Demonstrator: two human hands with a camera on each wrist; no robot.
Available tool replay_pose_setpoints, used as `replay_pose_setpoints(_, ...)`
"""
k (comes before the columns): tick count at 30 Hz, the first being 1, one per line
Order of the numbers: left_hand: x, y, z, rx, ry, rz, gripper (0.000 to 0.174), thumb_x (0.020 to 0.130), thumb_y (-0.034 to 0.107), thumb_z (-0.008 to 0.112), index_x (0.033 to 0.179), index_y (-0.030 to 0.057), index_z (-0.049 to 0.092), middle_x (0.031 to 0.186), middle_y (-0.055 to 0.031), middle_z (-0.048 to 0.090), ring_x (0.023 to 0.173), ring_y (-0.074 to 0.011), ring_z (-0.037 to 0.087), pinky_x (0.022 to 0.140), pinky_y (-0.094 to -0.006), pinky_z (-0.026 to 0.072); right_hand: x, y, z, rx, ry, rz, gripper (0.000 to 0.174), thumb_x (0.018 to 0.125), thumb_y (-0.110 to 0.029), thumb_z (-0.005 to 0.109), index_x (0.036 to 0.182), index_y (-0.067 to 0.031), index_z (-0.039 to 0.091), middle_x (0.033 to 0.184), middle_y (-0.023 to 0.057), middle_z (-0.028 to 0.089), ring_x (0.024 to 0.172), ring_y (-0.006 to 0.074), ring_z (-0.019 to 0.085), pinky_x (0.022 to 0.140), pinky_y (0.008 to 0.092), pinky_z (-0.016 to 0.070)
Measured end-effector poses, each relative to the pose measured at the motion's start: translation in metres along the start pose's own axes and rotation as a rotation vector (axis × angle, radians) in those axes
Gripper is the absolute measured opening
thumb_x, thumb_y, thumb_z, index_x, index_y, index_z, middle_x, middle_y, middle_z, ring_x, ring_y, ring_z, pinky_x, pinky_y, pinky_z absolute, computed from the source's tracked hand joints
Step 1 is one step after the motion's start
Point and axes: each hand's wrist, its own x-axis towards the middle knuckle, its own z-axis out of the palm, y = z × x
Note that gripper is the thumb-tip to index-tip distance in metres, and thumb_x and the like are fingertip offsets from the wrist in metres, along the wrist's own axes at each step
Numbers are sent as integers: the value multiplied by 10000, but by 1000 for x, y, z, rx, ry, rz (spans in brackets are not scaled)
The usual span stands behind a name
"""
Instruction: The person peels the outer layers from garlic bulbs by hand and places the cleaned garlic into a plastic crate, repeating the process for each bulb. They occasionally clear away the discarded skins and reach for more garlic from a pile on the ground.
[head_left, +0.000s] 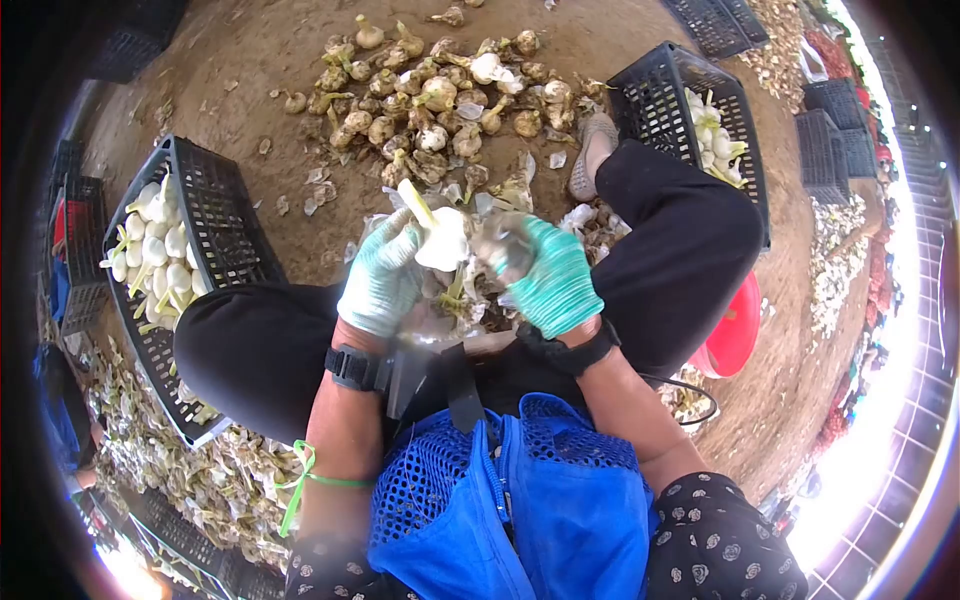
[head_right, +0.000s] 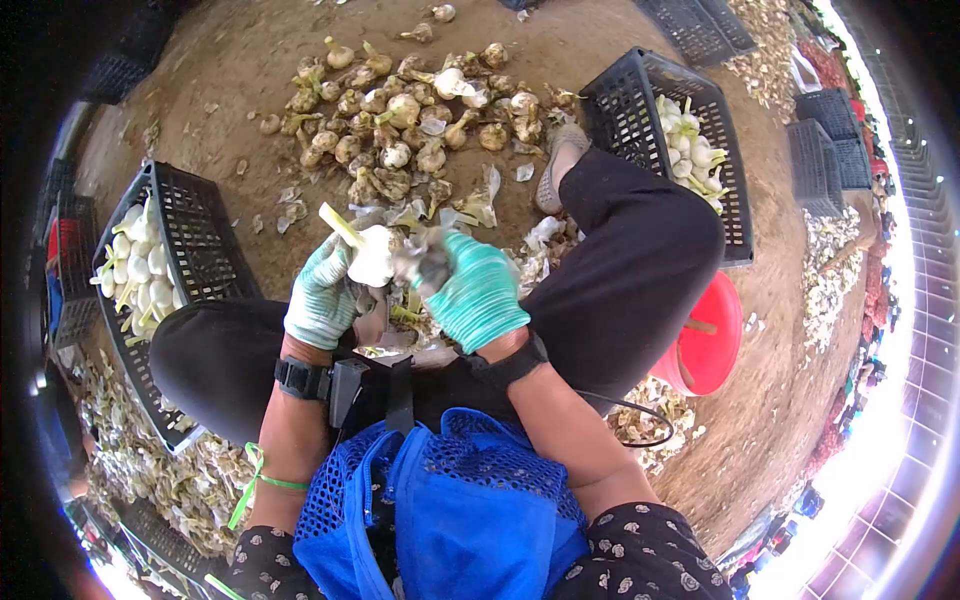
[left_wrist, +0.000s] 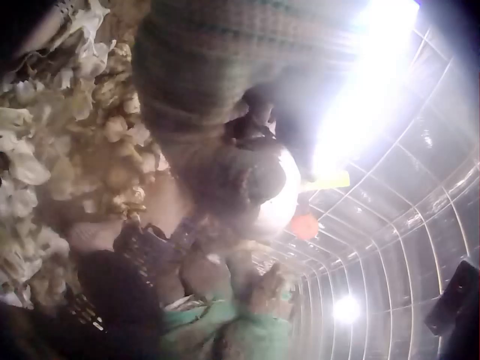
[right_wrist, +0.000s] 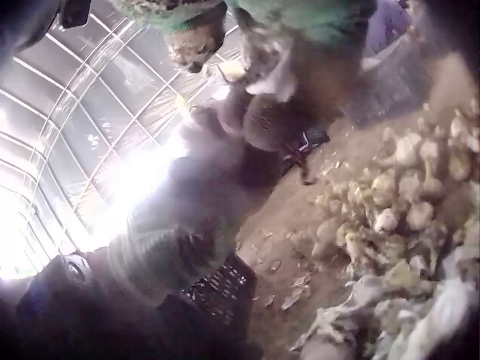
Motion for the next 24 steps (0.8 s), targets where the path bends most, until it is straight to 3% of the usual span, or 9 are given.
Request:
replay_pose_setpoints(3,2,-4,14,67,111,54,483,709,221,635,1088,-7,441,885,-82,568,663,-130,568,490,-182,448,0,11,1,-613,52,-324,193,685,-142,638,792,5,571,696,157,592,627,257,591,563,319,452)
replay_pose_setpoints(10,-5,5,7,131,89,-20,644,656,208,659,1174,-38,366,897,-104,564,694,-144,567,496,-202,435,12,32,5,-335,95,-208,123,651,-73,582,747,3,565,668,178,566,625,305,568,573,347,449)
replay_pose_setpoints(11,-6,5,5,130,91,-17,644,656,208,659,1174,-38,366,897,-104,564,694,-144,567,496,-202,435,10,16,2,-462,175,-230,100,680,-63,556,760,-5,566,650,126,577,585,245,565,546,311,445)
replay_pose_setpoints(13,-6,3,0,42,77,2,636,660,191,649,1172,-52,361,903,-113,563,705,-163,574,529,-223,466,25,42,-16,215,136,-56,108,717,-33,532,818,-14,566,654,53,572,546,132,523,502,248,425)
replay_pose_setpoints(14,-5,3,1,39,76,2,636,660,191,649,1172,-52,361,903,-113,563,705,-163,574,529,-223,466,22,27,-14,-327,217,-84,131,745,-18,530,874,-22,555,668,8,548,544,44,457,476,192,393)
replay_pose_setpoints(17,-2,2,4,24,12,11,624,661,181,647,1161,-65,367,915,-120,562,719,-179,578,566,-244,485,13,7,-4,-155,100,-129,141,737,-22,563,876,-4,551,674,20,556,561,38,472,476,193,396)
replay_pose_setpoints(18,0,1,2,85,23,9,620,655,180,654,1151,-66,376,918,-120,562,719,-179,577,568,-242,483,13,11,3,184,26,-74,156,726,-85,604,850,1,566,680,62,576,565,123,535,510,240,429)
replay_pose_setpoints(19,0,0,1,148,36,9,616,648,179,660,1140,-68,386,921,-121,562,719,-178,577,570,-241,481,11,6,-1,-418,16,-246,199,702,-115,624,856,4,582,719,133,590,611,239,573,558,295,450)
replay_pose_setpoints(24,-4,2,5,225,87,-51,570,632,174,668,1090,-64,427,864,-102,571,679,-167,573,547,-232,467,18,19,-1,-359,-105,-191,284,616,-66,651,883,11,593,769,179,587,666,290,572,599,321,455)
